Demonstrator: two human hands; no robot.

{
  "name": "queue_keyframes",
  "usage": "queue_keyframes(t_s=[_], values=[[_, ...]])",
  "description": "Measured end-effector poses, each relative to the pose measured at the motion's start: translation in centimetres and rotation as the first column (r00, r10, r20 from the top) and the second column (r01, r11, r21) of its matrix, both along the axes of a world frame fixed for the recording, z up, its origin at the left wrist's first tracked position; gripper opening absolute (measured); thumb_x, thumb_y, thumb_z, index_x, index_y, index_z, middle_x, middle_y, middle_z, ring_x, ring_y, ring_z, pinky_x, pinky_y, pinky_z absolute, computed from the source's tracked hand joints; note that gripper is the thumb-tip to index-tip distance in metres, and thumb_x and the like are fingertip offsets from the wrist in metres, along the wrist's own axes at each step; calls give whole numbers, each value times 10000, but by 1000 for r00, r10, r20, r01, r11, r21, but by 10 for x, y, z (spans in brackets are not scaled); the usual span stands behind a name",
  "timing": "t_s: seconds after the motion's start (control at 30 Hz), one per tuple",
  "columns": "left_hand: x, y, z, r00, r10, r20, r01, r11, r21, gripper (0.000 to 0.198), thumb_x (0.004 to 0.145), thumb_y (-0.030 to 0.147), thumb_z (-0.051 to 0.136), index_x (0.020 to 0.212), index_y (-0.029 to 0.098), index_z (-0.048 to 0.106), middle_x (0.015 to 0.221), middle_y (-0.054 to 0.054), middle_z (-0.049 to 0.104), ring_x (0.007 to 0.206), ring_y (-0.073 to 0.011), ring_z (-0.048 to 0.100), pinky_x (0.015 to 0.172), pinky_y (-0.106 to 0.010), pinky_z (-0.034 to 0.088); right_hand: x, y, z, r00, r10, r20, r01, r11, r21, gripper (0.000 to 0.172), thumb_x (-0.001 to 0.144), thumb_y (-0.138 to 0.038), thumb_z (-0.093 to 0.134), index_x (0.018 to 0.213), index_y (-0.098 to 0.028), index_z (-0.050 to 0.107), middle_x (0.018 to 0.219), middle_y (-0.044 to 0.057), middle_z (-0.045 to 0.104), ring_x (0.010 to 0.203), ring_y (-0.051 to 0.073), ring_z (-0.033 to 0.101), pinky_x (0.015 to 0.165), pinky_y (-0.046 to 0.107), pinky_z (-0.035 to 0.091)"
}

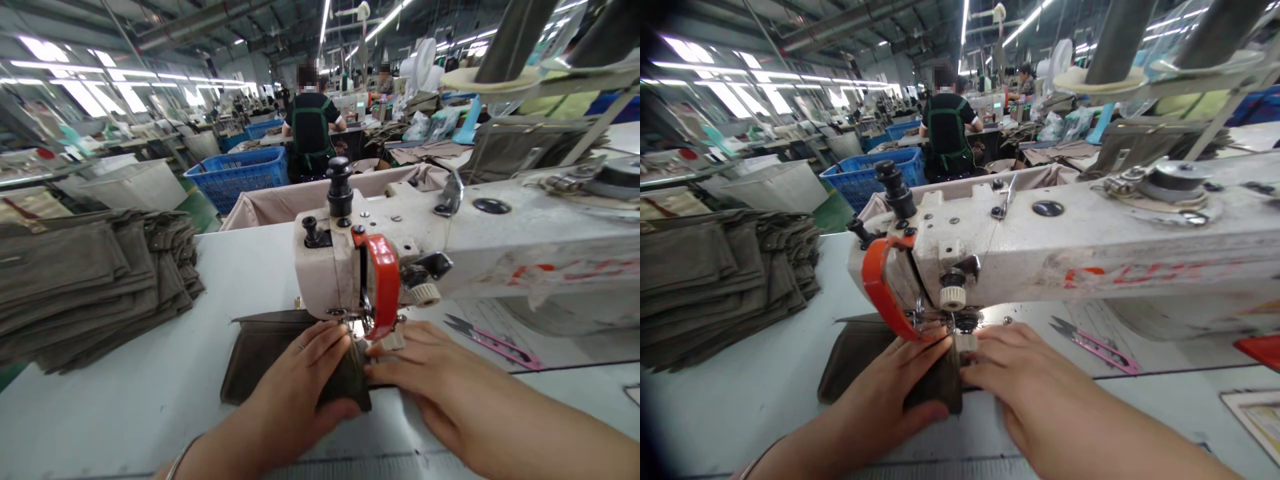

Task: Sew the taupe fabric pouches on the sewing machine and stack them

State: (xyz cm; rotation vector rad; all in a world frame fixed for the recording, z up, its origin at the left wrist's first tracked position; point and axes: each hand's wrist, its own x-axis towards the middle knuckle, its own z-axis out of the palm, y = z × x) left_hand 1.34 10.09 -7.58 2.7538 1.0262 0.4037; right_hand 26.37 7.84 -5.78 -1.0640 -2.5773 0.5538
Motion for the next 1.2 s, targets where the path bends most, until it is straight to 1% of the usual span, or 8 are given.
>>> queue_keyframes(t_s=[0.07,0.17,0.3,0.53,0.77,0.93,1.07,1.2], values=[[-1,-8,4,999,-51,-1,51,999,-11,593,807,406,700,1299,141,505,1339,-118,558,1255,-272,497,1057,-430,457,13,5,2,998,-28,50,28,1000,9,555,676,45,500,1098,-305,590,1151,12,598,1077,221,538,922,390,439],[0,-16,5,996,-80,33,80,997,-9,327,879,212,575,1199,145,578,1255,-87,618,1183,-208,556,1054,-363,468,14,20,-15,987,-159,20,157,986,57,335,748,-16,587,1000,-238,596,998,44,602,942,222,570,801,361,489],[7,-22,-1,998,-35,61,34,999,16,414,831,78,490,1240,109,541,1249,-116,603,1186,-231,535,1060,-408,460,-4,29,-37,949,-307,-70,314,934,168,136,835,-133,608,966,-170,600,935,81,600,886,245,571,771,391,498],[13,-19,-1,988,-34,149,15,992,126,302,949,125,428,1230,130,539,1212,-93,625,1173,-183,550,1040,-352,477,-18,-5,-22,975,167,-148,-150,982,114,254,903,-138,490,1108,-211,621,1001,52,651,990,198,570,908,358,455],[14,-17,-17,993,-96,-75,108,977,184,284,955,180,469,1214,100,556,1249,-98,605,1201,-224,530,1098,-378,416,-26,-6,-25,982,144,-125,-125,982,144,185,887,-160,503,978,-204,658,907,50,669,923,207,600,857,360,488],[12,-6,-15,967,-145,-212,186,964,189,315,944,172,507,1248,93,528,1278,-97,583,1244,-228,487,1101,-367,403,-30,-4,-26,986,107,-127,-82,978,191,234,881,-142,479,1017,-200,659,934,59,670,932,213,611,824,361,499],[11,4,-12,974,-155,-163,188,958,217,270,942,156,507,1203,97,547,1181,-89,631,1167,-216,545,1037,-360,463,-31,-3,-29,992,75,-104,-51,977,209,239,888,-147,466,1029,-193,654,965,68,675,947,214,612,823,363,492],[8,5,-12,988,-143,61,127,968,215,196,962,147,465,1125,124,570,1087,-64,668,1093,-167,595,1009,-316,480,-27,-4,-31,993,53,-109,-32,982,186,205,883,-156,479,1011,-180,637,1035,73,667,953,214,601,823,372,466]])
